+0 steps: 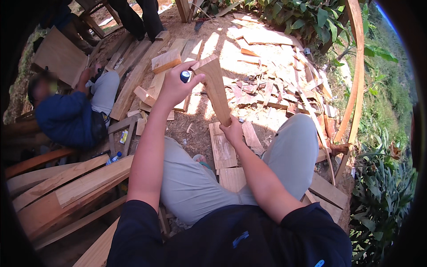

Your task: The person assembles and chisels pieces of wood, using a hand chisel to carve a notch and fitting wooden blocks together by hand.

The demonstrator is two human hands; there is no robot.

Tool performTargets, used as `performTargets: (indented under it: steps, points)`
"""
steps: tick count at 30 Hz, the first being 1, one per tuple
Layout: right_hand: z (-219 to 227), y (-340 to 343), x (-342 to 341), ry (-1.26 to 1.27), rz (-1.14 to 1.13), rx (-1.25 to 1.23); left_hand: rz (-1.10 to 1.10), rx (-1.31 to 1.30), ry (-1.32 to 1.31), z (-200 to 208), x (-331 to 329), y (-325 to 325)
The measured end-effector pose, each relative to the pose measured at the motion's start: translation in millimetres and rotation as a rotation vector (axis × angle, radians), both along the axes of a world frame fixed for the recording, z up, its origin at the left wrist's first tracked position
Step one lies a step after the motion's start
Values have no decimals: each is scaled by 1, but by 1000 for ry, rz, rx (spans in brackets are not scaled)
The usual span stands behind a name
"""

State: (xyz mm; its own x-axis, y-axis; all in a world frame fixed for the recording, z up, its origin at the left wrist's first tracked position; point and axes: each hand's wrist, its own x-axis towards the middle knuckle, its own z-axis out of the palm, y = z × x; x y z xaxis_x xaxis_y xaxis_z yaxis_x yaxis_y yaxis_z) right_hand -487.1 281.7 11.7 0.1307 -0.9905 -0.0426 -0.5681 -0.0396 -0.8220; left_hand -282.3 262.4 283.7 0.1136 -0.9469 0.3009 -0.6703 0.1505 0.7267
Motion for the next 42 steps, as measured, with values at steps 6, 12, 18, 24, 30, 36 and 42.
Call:
performTargets:
  steps: [6, 12, 18, 24, 30, 36, 42]
  points:
    - [126, -76, -49, 277, 347, -159, 298, -364, 436, 33, 26, 9]
    - [253, -109, -113, 318, 620, -166, 558, -286, 582, 30, 61, 6]
    - [242, -84, -133, 362, 416, -278, 467, -191, 498, 26, 47, -2]
    - [235, -82, -144, 417, 513, -194, 572, -304, 195, 2, 44, -15]
    - [258, -120, -199, 636, 434, -160, 501, -381, 424, 21, 15, -4]
    - [244, -139, -221, 1021, 636, -109, 444, -443, 364, 20, 12, -5]
    - [210, -123, -193, 1406, 938, -140, 404, -445, 367, 13, 17, -8]
